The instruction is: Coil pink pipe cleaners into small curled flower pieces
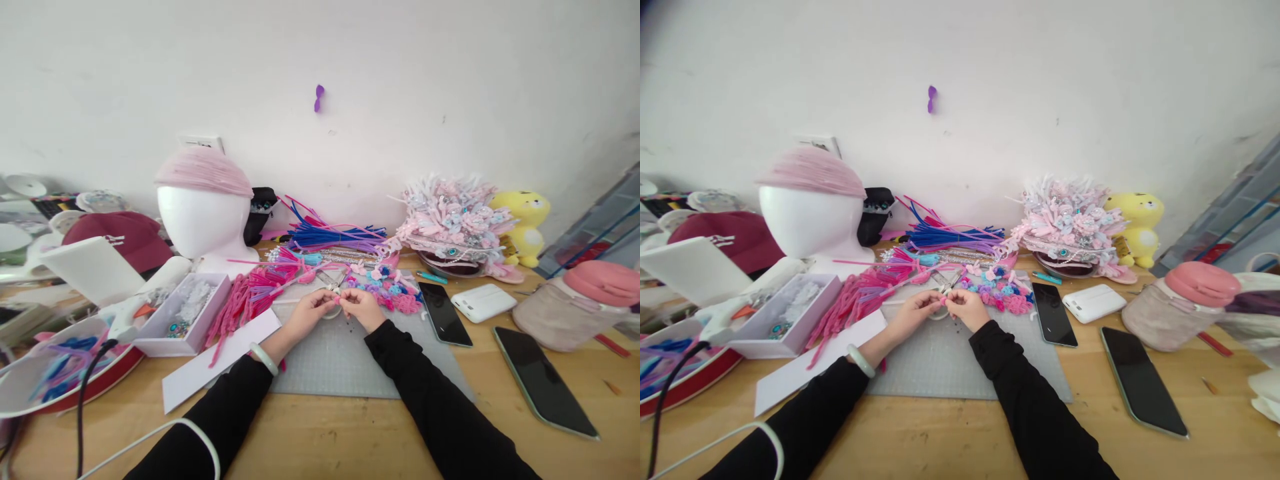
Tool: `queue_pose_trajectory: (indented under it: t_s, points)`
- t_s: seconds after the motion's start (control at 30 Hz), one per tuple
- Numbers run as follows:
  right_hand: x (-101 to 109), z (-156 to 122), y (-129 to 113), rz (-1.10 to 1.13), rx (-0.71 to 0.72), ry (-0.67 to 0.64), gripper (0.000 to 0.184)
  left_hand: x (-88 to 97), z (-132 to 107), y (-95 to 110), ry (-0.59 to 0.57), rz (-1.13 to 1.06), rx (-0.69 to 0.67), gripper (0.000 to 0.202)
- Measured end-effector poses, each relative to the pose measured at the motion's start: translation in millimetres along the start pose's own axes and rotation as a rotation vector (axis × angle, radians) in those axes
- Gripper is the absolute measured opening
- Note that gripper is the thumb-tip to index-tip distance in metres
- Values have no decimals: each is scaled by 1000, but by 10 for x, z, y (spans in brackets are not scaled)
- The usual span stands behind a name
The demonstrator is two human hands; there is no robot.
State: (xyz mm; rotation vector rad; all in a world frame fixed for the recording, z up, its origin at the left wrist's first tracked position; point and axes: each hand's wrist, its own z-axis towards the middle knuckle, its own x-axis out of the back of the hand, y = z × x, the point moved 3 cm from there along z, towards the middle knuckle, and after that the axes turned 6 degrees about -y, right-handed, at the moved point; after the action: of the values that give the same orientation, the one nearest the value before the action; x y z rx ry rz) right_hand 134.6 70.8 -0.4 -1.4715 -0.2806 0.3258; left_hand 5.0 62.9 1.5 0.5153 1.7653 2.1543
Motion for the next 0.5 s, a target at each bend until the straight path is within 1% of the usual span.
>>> queue_pose_trajectory:
  t_s: [0.13, 0.23, 0.33, 0.5]
  points:
    - [-6, -2, 18, 193, -51, -103, 18, -20, -26, 55, -20, -108, 10, 19]
    - [-13, -6, 20, 315, -92, -146, 20, -44, -43, 75, -35, -155, 41, 22]
    - [-28, -14, 7, 330, -114, -158, 20, -55, -54, 93, -53, -157, 53, 25]
    - [-55, -28, -9, 324, -108, -201, 18, -71, -61, 123, -80, -194, 30, 22]
